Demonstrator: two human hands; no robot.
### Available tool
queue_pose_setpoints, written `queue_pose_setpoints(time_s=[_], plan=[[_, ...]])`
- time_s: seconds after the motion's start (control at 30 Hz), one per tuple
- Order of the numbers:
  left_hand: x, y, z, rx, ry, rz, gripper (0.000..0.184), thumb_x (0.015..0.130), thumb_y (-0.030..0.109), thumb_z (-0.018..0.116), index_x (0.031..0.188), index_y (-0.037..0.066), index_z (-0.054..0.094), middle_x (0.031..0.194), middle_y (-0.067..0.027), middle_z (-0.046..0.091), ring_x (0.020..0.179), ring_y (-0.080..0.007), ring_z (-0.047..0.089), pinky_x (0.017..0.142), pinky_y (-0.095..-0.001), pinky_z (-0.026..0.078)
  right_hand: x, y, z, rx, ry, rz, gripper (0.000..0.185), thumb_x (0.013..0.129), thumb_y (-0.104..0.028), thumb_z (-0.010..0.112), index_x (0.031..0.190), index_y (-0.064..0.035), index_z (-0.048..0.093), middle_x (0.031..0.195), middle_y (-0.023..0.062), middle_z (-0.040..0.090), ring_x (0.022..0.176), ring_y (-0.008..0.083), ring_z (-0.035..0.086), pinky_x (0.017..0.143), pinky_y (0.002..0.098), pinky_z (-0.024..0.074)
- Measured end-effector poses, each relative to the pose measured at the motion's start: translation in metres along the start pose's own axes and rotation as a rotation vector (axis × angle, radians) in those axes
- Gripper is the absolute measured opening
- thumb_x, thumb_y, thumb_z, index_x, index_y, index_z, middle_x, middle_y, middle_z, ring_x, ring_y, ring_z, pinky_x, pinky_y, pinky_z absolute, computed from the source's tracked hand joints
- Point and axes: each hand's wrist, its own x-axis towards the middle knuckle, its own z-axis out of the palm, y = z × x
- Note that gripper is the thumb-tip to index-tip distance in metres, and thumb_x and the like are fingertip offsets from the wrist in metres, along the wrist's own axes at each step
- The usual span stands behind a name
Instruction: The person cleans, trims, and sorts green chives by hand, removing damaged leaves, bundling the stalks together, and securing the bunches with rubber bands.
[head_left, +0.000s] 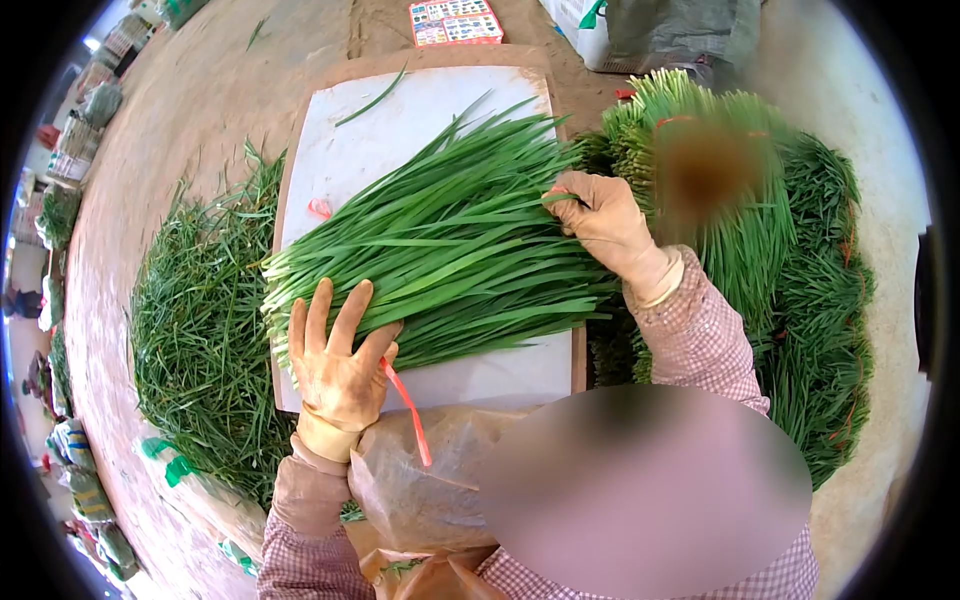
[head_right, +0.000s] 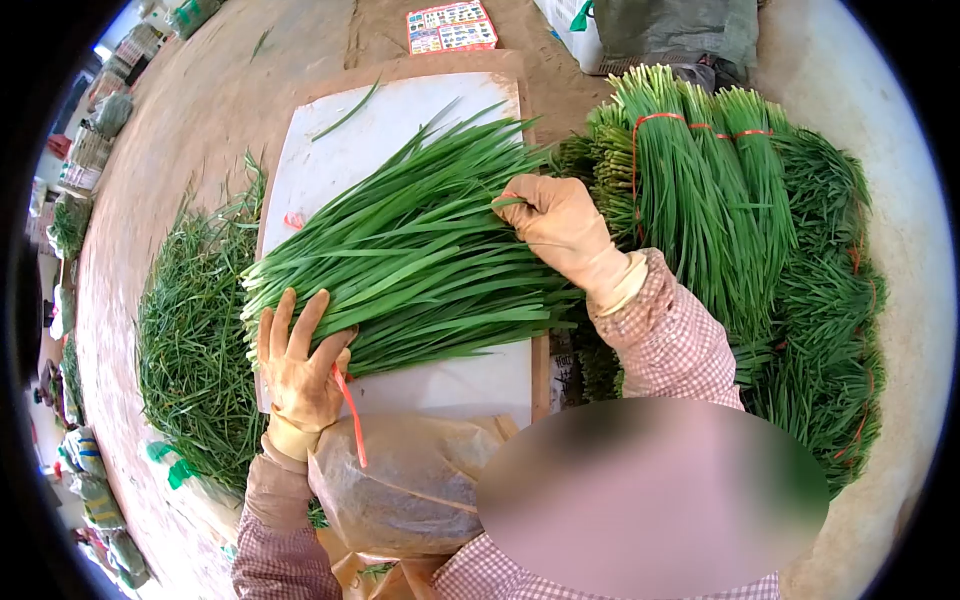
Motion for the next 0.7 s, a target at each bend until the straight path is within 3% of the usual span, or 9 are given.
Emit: queue_pose_setpoints(time_s=[0.03,0.07,0.13,0.27,0.33,0.47,0.57,0.63,0.7], plan=[[0.001,0.000,0.001,0.005,0.003,-0.005,0.021,0.076,0.020,0.064,0.095,0.015,0.070,0.130,-0.0121,0.054,0.123,-0.0424,0.045,0.100,-0.0584,0.033,-0.001,0.007,0.005,-0.239,0.112,-0.265,0.020,0.088,-0.020,0.068,0.090,-0.0007,0.065,0.068,-0.0018,0.058,0.057,0.0097,0.051,0.054,0.0233,0.0409],[0.002,0.001,0.001,0.005,0.003,-0.007,0.021,0.076,0.020,0.064,0.095,0.015,0.070,0.130,-0.0121,0.054,0.123,-0.0424,0.045,0.100,-0.0584,0.033,-0.001,0.013,0.010,-0.239,0.110,-0.266,0.020,0.088,-0.020,0.068,0.090,-0.0007,0.065,0.068,-0.0018,0.058,0.057,0.0097,0.051,0.054,0.0233,0.0409],[0.003,0.001,-0.001,-0.006,-0.001,-0.003,0.020,0.076,0.019,0.064,0.095,0.015,0.070,0.129,-0.0111,0.055,0.122,-0.0413,0.046,0.100,-0.0575,0.034,0.002,0.020,0.021,0.220,0.254,-0.128,0.017,0.090,-0.016,0.065,0.092,0.0010,0.064,0.072,-0.0001,0.060,0.059,0.0124,0.052,0.057,0.0247,0.0431],[0.003,0.000,0.001,-0.023,0.038,-0.009,0.021,0.074,0.019,0.067,0.095,0.016,0.070,0.128,-0.0109,0.056,0.122,-0.0411,0.046,0.100,-0.0572,0.035,0.006,0.004,0.003,0.409,0.505,0.177,0.008,0.089,-0.010,0.062,0.091,-0.0027,0.064,0.073,0.0031,0.063,0.052,0.0087,0.052,0.043,0.0219,0.0400],[0.003,0.000,0.000,-0.040,0.044,-0.041,0.024,0.071,0.018,0.069,0.095,0.017,0.069,0.128,-0.0108,0.056,0.122,-0.0412,0.046,0.099,-0.0577,0.035,0.011,0.000,-0.018,0.404,0.577,0.120,0.008,0.088,-0.008,0.062,0.094,-0.0035,0.064,0.072,0.0037,0.063,0.053,0.0099,0.053,0.045,0.0229,0.0415],[0.002,0.000,0.000,-0.101,0.086,-0.026,0.025,0.068,0.018,0.072,0.093,0.017,0.070,0.128,-0.0100,0.056,0.121,-0.0408,0.046,0.098,-0.0587,0.036,0.028,-0.024,-0.055,0.177,0.473,-0.087,0.016,0.086,-0.008,0.063,0.101,-0.0029,0.062,0.076,0.0040,0.064,0.060,0.0098,0.055,0.056,0.0218,0.0437],[0.000,0.000,0.005,-0.091,0.100,-0.040,0.024,0.068,0.020,0.073,0.092,0.020,0.070,0.129,-0.0081,0.055,0.121,-0.0398,0.046,0.099,-0.0568,0.036,0.036,-0.034,-0.040,-0.915,0.046,-0.491,0.025,0.087,-0.017,0.064,0.110,-0.0068,0.061,0.085,0.0073,0.065,0.072,0.0196,0.061,0.064,0.0292,0.0481],[0.000,0.001,0.005,-0.100,0.115,-0.053,0.024,0.068,0.019,0.073,0.092,0.020,0.070,0.129,-0.0078,0.055,0.121,-0.0396,0.047,0.099,-0.0566,0.036,0.035,-0.061,-0.012,-1.155,0.199,-0.772,0.027,0.086,-0.022,0.064,0.108,-0.0085,0.062,0.096,0.0139,0.063,0.087,0.0316,0.062,0.078,0.0386,0.0501],[-0.001,0.002,0.006,-0.110,0.129,-0.058,0.025,0.068,0.020,0.073,0.093,0.021,0.069,0.128,-0.0074,0.056,0.119,-0.0392,0.047,0.099,-0.0563,0.036,0.038,-0.090,0.016,-0.885,0.098,-0.739,0.025,0.085,-0.022,0.063,0.107,-0.0083,0.063,0.096,0.0135,0.063,0.088,0.0314,0.061,0.079,0.0389,0.0494]])
